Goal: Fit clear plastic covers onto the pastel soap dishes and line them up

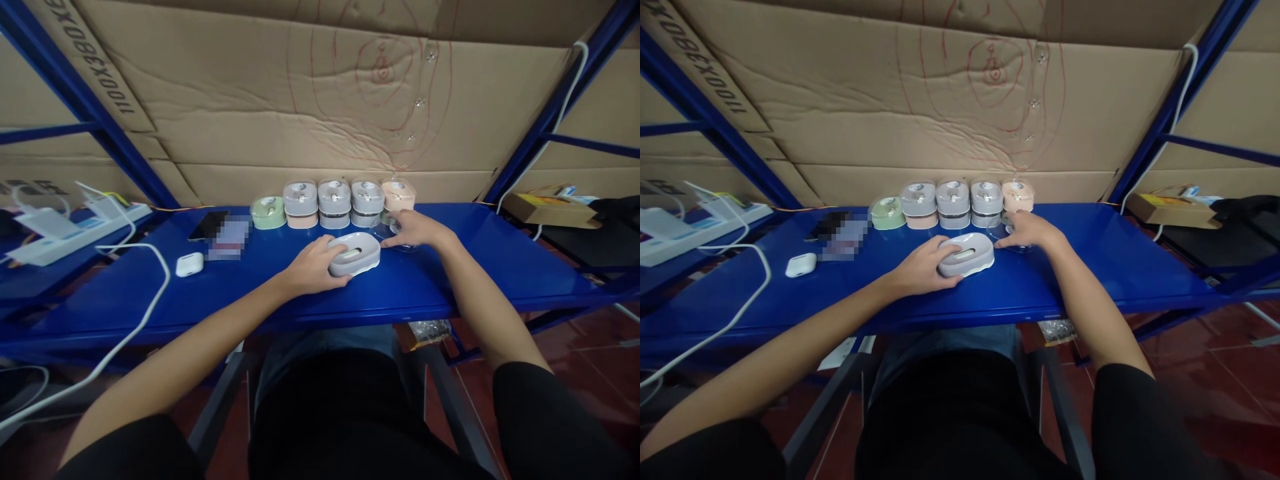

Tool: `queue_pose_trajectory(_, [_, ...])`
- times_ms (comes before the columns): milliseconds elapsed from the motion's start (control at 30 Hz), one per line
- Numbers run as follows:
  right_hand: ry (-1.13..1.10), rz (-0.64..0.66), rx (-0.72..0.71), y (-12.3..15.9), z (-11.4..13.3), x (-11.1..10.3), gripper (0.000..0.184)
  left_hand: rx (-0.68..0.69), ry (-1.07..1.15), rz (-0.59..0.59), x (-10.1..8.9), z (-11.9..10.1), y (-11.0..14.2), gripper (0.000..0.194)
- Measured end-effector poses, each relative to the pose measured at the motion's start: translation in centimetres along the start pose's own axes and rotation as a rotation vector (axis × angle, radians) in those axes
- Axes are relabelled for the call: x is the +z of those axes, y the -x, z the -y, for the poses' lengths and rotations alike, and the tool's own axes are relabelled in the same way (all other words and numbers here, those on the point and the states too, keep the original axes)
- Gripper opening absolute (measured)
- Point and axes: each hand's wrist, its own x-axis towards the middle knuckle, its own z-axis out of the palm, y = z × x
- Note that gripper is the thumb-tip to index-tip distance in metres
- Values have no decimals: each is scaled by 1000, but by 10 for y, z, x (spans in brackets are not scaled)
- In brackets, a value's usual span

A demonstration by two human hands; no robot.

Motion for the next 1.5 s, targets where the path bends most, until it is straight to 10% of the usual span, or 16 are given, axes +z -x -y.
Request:
queue_pose_trajectory(267, [-178, -242, -242, 12, 20, -8, 97, 62, -10, 99, -6, 1, 0, 71])
queue_pose_trajectory(567, [-283, -46, -570, 3, 61, 27, 97, -68, 609, -12, 16, 26, -10, 134])
queue_pose_trajectory(1133, [-55, 47, -359, 8, 84, 37, 105, -49, 377, 42, -4, 35, -9, 129])
queue_pose_trajectory(1267, [-81, 59, -376, 20, 75, 34, 106, -21, 285, 27, -37, 41, -6, 95])
queue_pose_trajectory(1367, [-88, 43, -344, 45, 46, 28, 110, -151, 139, -200, -74, 64, -5, 39])
queue_pose_trajectory(1500, [-99, -13, -190, 89, -13, 19, 111, -432, -186, -436, -101, 104, -16, 28])
